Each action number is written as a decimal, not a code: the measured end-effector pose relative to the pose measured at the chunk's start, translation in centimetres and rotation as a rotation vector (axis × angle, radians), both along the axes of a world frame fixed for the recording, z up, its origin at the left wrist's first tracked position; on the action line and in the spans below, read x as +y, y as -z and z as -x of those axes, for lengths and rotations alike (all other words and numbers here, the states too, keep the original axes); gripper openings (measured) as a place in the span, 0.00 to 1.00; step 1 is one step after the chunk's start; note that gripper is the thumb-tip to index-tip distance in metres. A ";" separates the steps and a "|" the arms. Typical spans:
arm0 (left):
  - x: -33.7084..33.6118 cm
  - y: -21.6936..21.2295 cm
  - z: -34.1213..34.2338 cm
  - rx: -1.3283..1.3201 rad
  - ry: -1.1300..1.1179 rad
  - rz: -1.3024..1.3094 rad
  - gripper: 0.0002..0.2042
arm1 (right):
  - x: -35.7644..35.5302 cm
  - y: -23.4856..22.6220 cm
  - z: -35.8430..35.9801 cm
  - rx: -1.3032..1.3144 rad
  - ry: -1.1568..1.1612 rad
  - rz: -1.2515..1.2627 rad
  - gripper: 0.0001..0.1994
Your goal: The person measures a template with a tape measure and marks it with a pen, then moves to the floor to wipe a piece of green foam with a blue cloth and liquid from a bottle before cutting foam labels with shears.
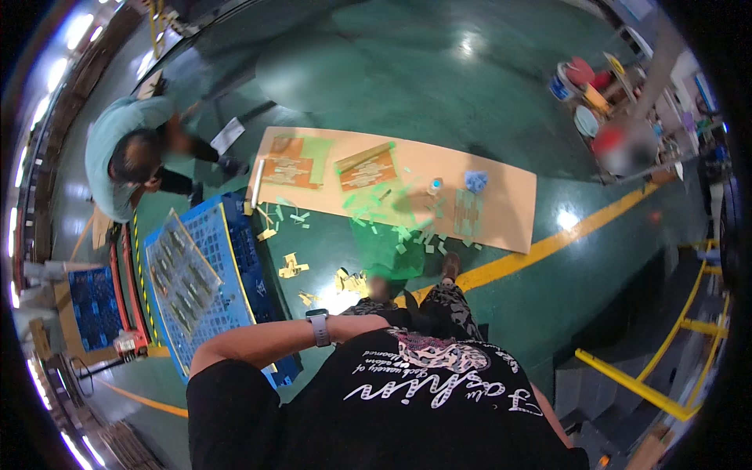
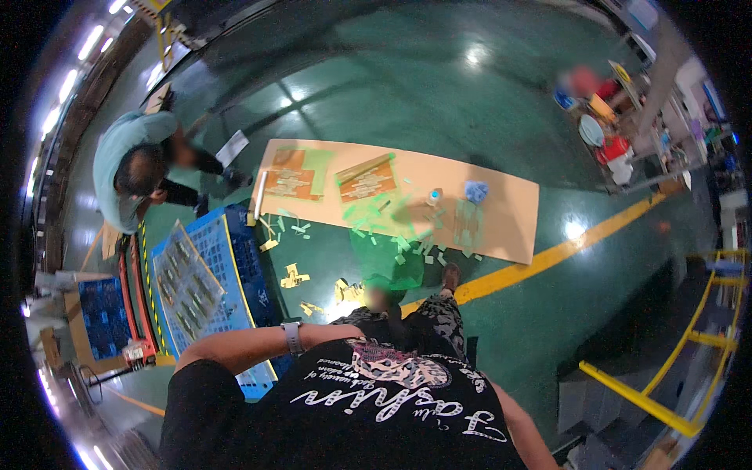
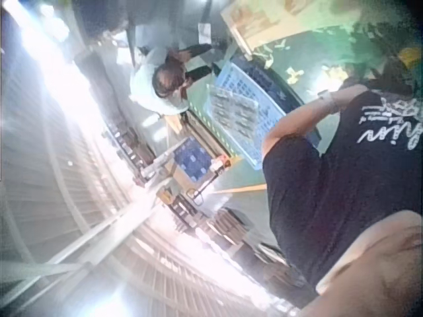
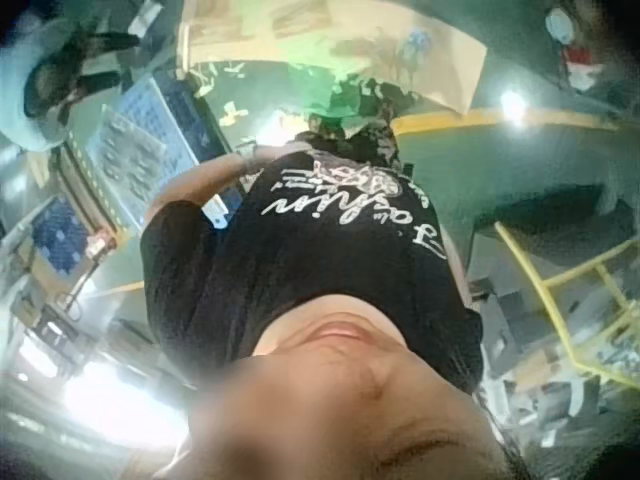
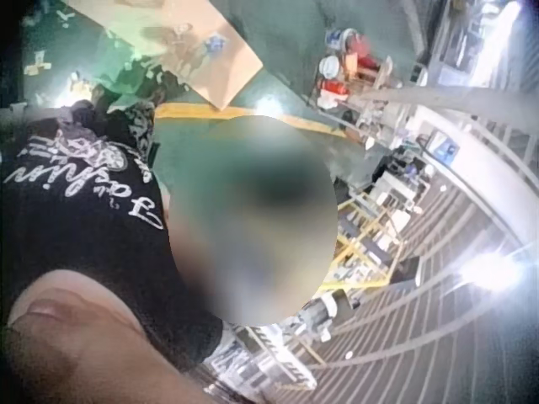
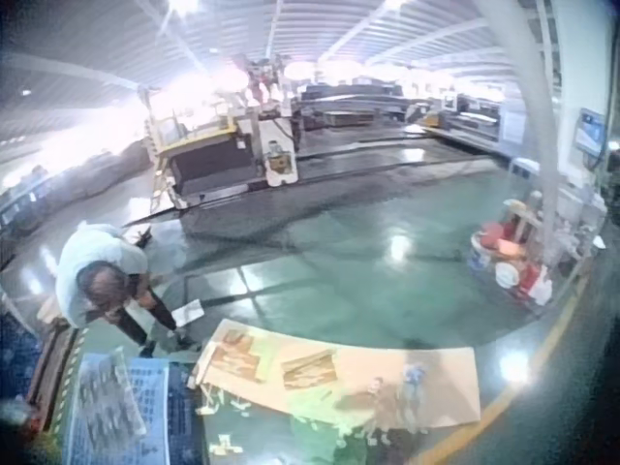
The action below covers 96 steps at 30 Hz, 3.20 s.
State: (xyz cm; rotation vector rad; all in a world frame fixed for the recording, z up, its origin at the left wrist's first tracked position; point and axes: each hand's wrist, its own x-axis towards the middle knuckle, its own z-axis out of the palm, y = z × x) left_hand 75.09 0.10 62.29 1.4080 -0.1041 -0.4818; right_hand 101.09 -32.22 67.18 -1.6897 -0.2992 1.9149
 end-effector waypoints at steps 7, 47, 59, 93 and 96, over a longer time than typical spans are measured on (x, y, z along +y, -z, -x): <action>3.7 4.1 -7.5 0.351 -0.326 -0.043 0.10 | 3.1 2.9 -3.3 -0.313 0.410 -0.164 0.15; -8.0 92.7 -43.9 0.628 -1.081 -0.298 0.08 | 8.4 85.8 -27.0 -0.241 0.218 -0.071 0.14; -7.6 91.5 -43.3 0.583 -1.106 0.825 0.03 | 6.5 88.3 -23.6 -0.062 0.247 -0.058 0.20; -8.9 92.6 -43.0 0.534 -1.093 0.927 0.09 | 8.8 89.7 -23.6 -0.107 0.384 -0.095 0.19; -8.8 92.7 -43.0 0.550 -1.093 0.923 0.09 | 8.6 89.9 -23.7 -0.133 0.351 -0.090 0.19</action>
